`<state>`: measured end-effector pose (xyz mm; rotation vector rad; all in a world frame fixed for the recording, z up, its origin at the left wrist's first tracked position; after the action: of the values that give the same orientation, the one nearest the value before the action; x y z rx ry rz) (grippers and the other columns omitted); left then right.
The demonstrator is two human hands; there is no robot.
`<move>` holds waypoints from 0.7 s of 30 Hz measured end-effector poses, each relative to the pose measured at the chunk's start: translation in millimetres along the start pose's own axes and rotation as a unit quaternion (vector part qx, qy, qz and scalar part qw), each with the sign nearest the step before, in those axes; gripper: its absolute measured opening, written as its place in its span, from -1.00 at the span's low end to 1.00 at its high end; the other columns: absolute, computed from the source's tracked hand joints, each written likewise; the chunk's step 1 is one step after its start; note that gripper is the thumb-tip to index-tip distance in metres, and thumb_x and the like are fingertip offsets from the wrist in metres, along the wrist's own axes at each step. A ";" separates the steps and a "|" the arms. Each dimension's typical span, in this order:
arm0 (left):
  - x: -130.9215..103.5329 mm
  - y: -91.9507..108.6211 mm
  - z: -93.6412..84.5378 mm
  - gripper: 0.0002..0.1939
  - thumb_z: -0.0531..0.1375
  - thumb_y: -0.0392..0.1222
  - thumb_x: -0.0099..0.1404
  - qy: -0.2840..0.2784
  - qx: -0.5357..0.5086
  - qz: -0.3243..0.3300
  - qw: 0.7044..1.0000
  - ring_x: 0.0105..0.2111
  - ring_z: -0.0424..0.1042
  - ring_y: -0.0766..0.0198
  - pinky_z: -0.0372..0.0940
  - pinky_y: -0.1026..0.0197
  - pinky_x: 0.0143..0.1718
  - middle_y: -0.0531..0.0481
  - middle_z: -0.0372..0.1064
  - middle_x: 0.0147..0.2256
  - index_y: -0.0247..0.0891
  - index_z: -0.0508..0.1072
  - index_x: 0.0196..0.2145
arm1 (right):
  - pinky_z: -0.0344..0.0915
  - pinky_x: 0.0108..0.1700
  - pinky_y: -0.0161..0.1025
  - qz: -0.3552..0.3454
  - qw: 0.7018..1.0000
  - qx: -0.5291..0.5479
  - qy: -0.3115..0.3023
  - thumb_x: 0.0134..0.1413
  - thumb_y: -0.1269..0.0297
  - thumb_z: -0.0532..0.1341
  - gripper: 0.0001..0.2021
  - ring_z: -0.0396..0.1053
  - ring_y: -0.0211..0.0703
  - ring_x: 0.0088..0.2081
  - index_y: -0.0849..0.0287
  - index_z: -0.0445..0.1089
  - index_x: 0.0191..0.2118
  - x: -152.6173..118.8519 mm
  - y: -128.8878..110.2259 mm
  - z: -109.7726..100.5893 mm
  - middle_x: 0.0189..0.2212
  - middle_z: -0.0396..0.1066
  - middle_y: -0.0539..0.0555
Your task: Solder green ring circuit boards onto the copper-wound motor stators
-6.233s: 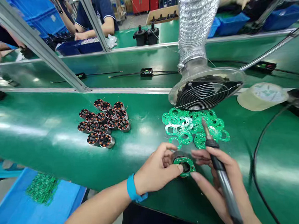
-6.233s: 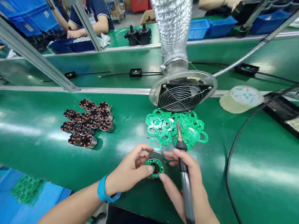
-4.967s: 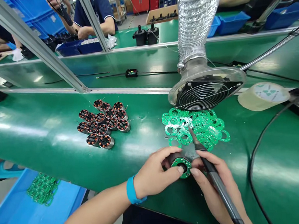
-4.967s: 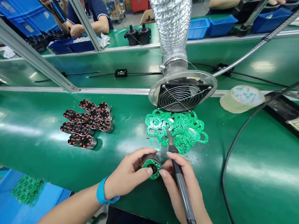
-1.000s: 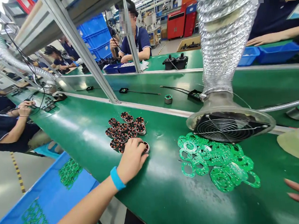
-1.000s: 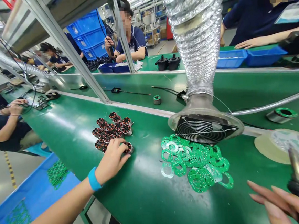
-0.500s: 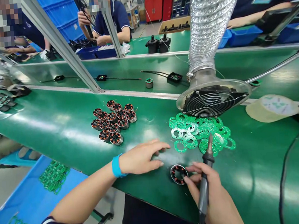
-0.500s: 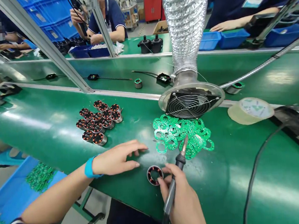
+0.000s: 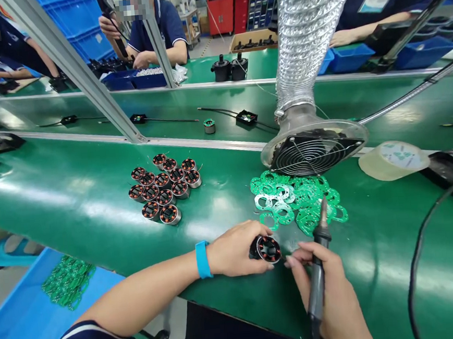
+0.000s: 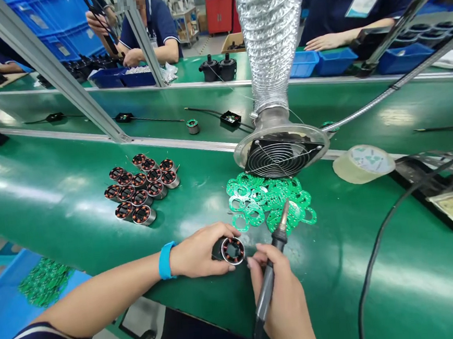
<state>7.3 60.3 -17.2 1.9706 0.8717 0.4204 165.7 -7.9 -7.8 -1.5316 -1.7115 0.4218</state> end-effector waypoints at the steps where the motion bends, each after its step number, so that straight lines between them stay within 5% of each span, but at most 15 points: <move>1: -1.3 -1.5 -2.7 -0.53 0.36 -0.12 0.11 0.025 -0.026 -0.031 0.999 -0.07 0.44 0.06 0.35 0.05 -0.06 -0.18 0.43 -0.03 -0.25 0.28 -0.09 | 0.39 -0.49 -0.35 0.006 1.000 -0.017 0.018 0.28 0.15 0.11 -0.79 0.52 -0.20 -0.50 0.08 0.24 -0.04 3.6 1.9 -2.3 -0.45 0.49 -0.01; 6: -7.7 -4.3 -29.2 -0.64 0.30 -0.16 0.14 0.107 0.044 -0.103 0.988 -0.17 0.44 0.09 0.35 0.06 -0.12 -0.10 0.44 -0.16 -0.23 0.28 -0.14 | 0.43 -0.42 -0.22 0.004 0.996 -0.088 0.027 0.27 0.10 0.10 -0.74 0.54 -0.11 -0.44 0.11 0.28 -0.04 28.0 7.2 -1.3 -0.39 0.52 0.07; 12: -7.1 -8.5 -39.0 -0.71 0.25 -0.18 0.26 0.043 0.256 -0.025 0.965 -0.08 0.36 0.03 0.27 -0.01 0.01 -0.13 0.41 -0.11 -0.24 0.36 -0.07 | 0.44 -0.27 -0.08 -0.059 0.985 -0.127 -0.102 0.17 0.30 0.05 -0.70 0.51 0.01 -0.28 0.12 0.38 -0.01 48.8 9.3 36.2 -0.33 0.52 0.13; 17: -6.7 -10.5 -35.3 -0.57 0.27 -0.18 0.28 0.029 0.216 0.006 0.976 -0.07 0.35 0.07 0.29 0.05 0.00 -0.12 0.40 -0.07 -0.24 0.32 0.07 | 0.41 -0.37 -0.14 -0.035 0.986 -0.131 -0.102 0.19 0.26 0.06 -0.67 0.52 -0.03 -0.37 0.13 0.36 0.04 51.5 12.3 40.8 -0.33 0.53 0.11; 21: -4.4 -9.6 -31.2 -0.55 0.32 -0.15 0.23 0.055 0.150 0.001 0.987 -0.08 0.38 0.08 0.32 0.06 -0.04 -0.15 0.43 -0.07 -0.28 0.32 0.03 | 0.45 -0.32 -0.21 -0.031 0.995 -0.070 -0.067 0.30 0.18 0.05 -0.67 0.56 -0.11 -0.36 0.07 0.32 0.10 39.5 9.5 18.5 -0.28 0.58 0.06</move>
<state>-18.3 79.3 -8.7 2.2402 1.0525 0.4215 160.1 36.0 -13.3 -1.5747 -1.9235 0.3858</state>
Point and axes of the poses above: each hand's wrist, its own x-axis towards the middle knuckle, its own z-axis out of the palm, y = z × x, the point moved 5 cm from there along x, towards the middle knuckle
